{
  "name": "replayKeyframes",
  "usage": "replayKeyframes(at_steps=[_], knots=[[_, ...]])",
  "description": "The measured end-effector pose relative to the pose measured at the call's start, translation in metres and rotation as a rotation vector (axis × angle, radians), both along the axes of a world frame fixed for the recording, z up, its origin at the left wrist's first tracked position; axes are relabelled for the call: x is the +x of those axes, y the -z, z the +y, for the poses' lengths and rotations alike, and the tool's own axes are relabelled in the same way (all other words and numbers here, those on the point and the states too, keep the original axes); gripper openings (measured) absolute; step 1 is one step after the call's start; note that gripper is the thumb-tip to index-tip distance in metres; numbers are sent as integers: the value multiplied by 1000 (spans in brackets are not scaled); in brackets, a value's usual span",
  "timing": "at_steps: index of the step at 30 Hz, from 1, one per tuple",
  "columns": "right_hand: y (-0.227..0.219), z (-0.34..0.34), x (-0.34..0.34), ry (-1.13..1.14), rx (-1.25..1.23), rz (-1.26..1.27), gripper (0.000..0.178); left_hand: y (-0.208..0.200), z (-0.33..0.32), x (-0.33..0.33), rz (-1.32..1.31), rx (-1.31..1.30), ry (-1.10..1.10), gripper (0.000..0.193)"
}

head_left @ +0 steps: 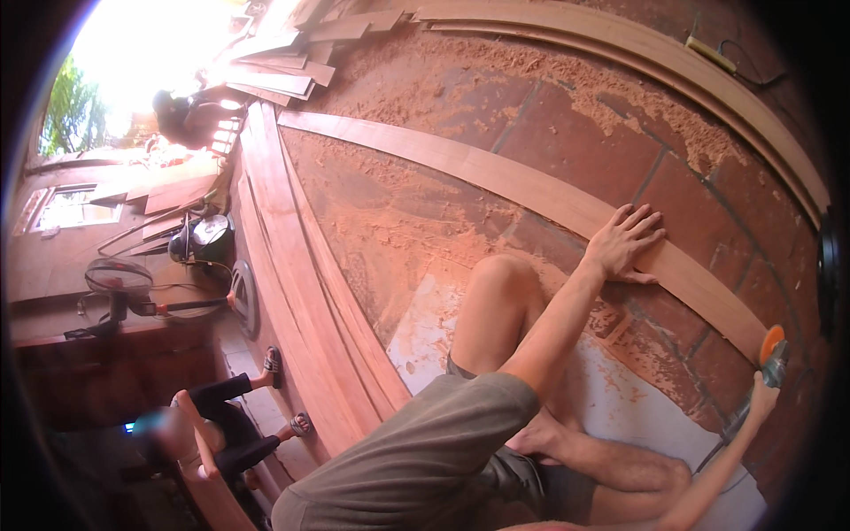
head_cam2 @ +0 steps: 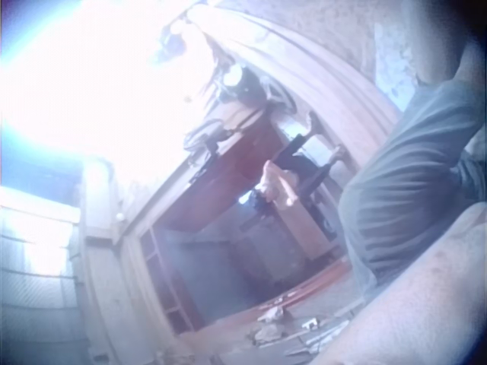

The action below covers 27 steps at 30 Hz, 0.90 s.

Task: The person sits on the floor and uses an electric sander to smooth the surface of a long wooden plank. They hold the plank steady with one hand while operating the sander with the other, moving it along the length of the wood.

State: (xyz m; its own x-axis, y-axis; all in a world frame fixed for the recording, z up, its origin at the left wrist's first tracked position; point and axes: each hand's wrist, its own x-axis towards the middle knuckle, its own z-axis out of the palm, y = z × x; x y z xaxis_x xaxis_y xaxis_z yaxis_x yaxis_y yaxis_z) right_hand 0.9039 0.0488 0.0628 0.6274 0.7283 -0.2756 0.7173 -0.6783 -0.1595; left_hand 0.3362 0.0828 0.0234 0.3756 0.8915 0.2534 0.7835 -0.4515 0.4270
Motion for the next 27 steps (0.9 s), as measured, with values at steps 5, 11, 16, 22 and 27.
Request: replayKeyframes(at_steps=[5, 11, 16, 22, 27], knots=[[-23, -9, -89, -58, 16, -29, 72, 3, -4, -11, 43, -1, -10, 98], [-67, -3, -62, -19, 62, 18, 63, -4, 9, 5, 110, -149, 11, 102], [-74, 8, -113, 52, 56, 17, 64, -30, 13, 6, 220, -81, 41, 83], [-65, -17, -73, 57, 1, -60, 84, -17, 7, 16, 239, -7, 16, 84], [-62, -18, -62, 195, 25, -78, 86, -16, 5, 18, 219, 3, 17, 83]])
